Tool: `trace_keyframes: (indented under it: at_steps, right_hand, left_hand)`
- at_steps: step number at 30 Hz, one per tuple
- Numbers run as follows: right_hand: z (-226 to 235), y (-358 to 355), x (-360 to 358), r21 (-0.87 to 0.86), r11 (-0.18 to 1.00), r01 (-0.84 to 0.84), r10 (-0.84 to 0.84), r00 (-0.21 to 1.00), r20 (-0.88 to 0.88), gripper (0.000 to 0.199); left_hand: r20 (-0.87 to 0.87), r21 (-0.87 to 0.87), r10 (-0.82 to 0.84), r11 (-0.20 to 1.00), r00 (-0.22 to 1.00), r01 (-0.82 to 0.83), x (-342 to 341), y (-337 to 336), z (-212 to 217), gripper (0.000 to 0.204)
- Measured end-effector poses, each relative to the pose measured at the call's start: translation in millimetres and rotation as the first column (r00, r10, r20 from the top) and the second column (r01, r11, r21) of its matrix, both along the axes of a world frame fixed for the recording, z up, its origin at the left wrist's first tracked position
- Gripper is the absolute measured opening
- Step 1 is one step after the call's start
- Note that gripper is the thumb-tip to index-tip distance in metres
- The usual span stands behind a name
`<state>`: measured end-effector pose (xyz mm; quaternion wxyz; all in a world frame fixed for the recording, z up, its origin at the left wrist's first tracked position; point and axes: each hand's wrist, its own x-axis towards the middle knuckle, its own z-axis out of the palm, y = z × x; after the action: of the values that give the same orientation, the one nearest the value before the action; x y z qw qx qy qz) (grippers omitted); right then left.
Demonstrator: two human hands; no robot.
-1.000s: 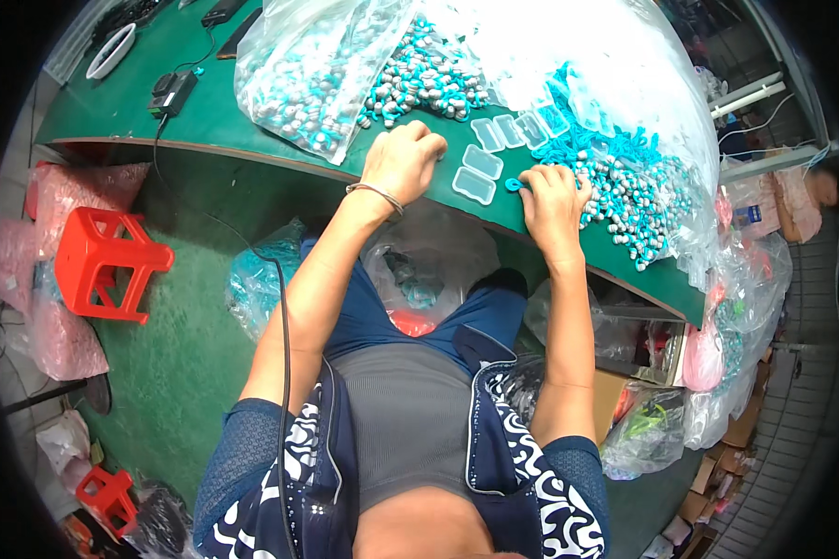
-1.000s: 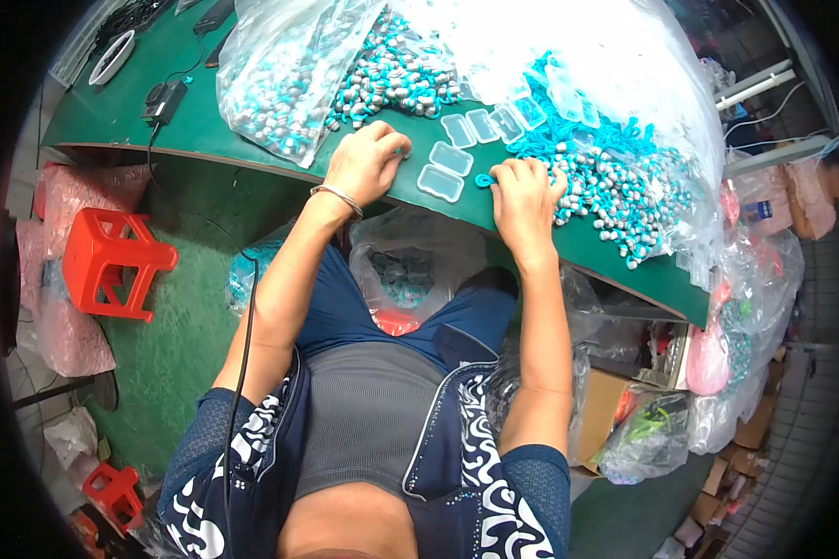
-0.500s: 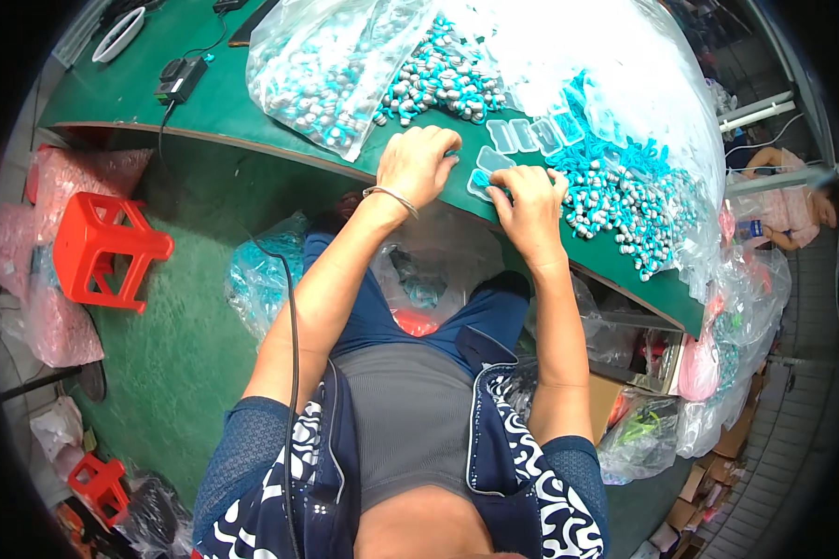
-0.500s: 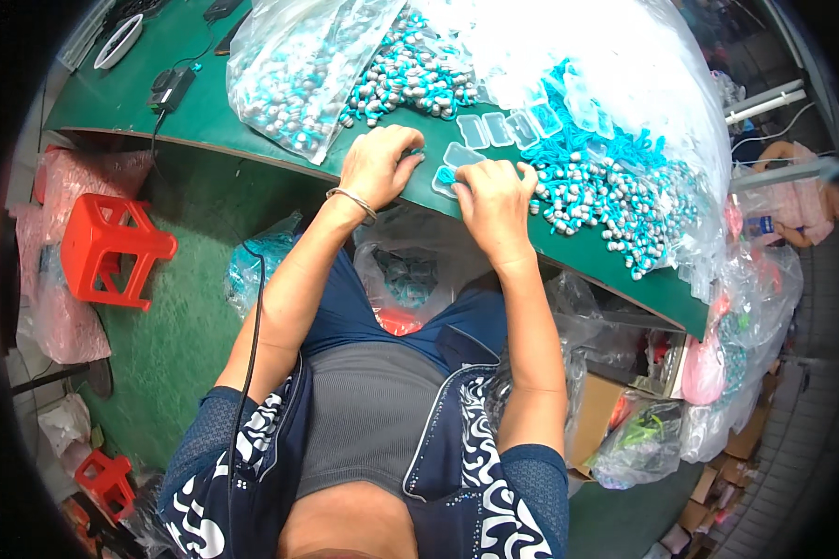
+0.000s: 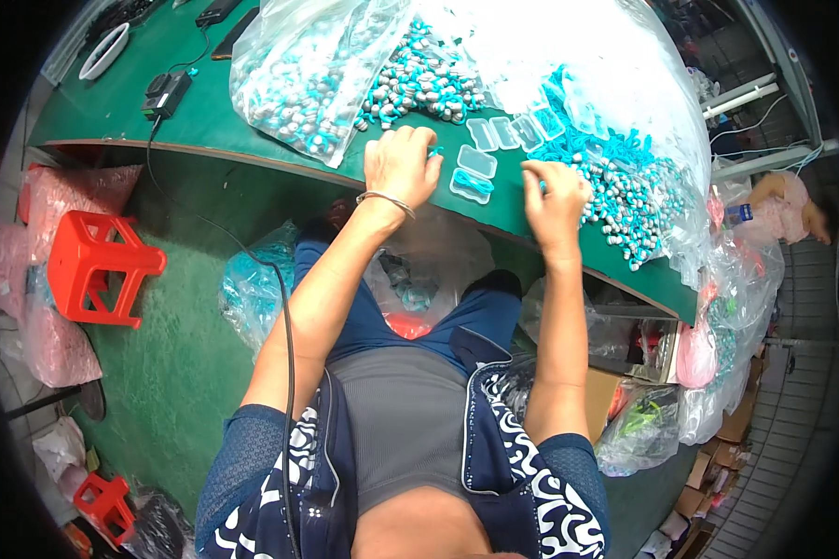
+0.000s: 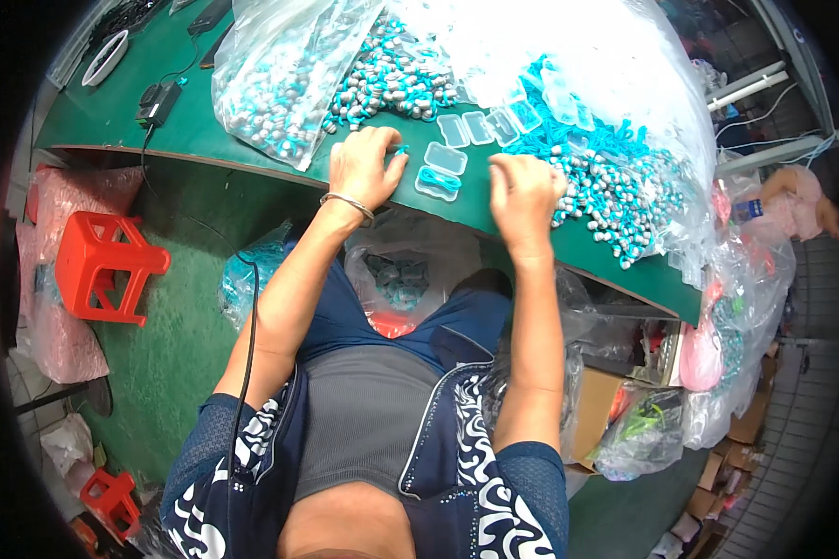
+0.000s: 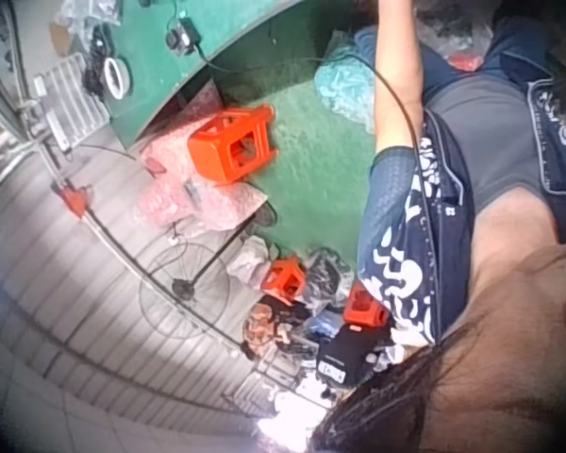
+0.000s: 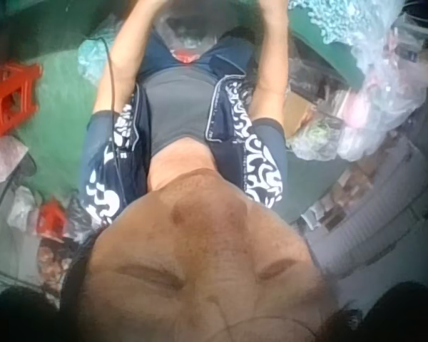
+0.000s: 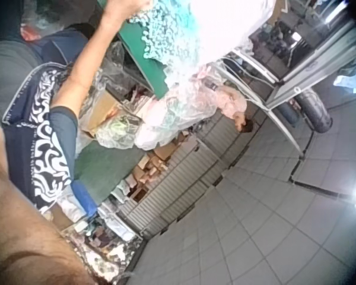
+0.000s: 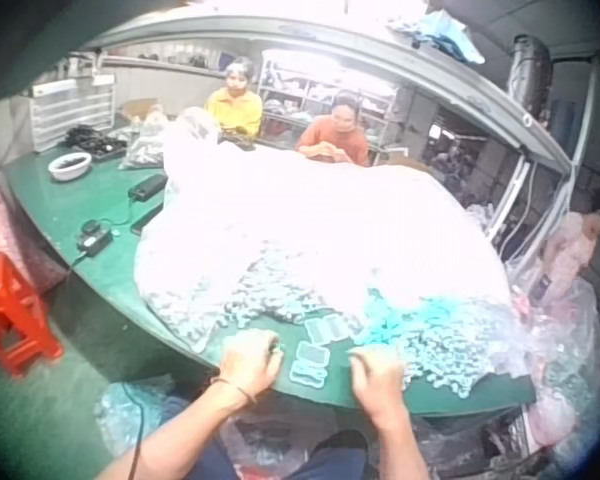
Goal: Sorting small blue and white components into individual plastic compartments.
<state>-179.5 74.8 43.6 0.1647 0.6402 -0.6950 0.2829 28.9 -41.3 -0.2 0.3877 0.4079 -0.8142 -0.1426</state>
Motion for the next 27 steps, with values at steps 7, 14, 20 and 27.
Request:
trace_keyframes:
  at_steps: [7,14,20,27]
  right_hand:
    - [-4.5,-14.0,-37.2,0.068,0.981,0.180,-0.164,0.969,-0.187,0.017]
    - [-7.0,-30.9,-33.0,0.086,0.964,0.253,-0.214,0.923,-0.319,0.029]
    - [-8.3,-30.4,-48.7,0.041,0.988,0.151,-0.134,0.951,-0.278,0.023]
    - [10.9,-16.3,-18.7,-0.039,0.986,-0.162,0.164,0.985,0.048,0.014]
  left_hand:
    - [0.099,-0.019,0.067,0.998,0.993,-0.066,-2.2,4.0,5.6,0.015]
    - [0.018,0.000,0.022,1.000,1.000,-0.022,-4.8,7.4,0.4,0.014]
    - [0.070,-0.029,0.020,0.999,0.997,-0.018,-5.6,10.7,6.6,0.017]
    - [0.061,-0.169,-0.073,0.982,0.995,0.083,9.4,1.2,10.8,0.021]
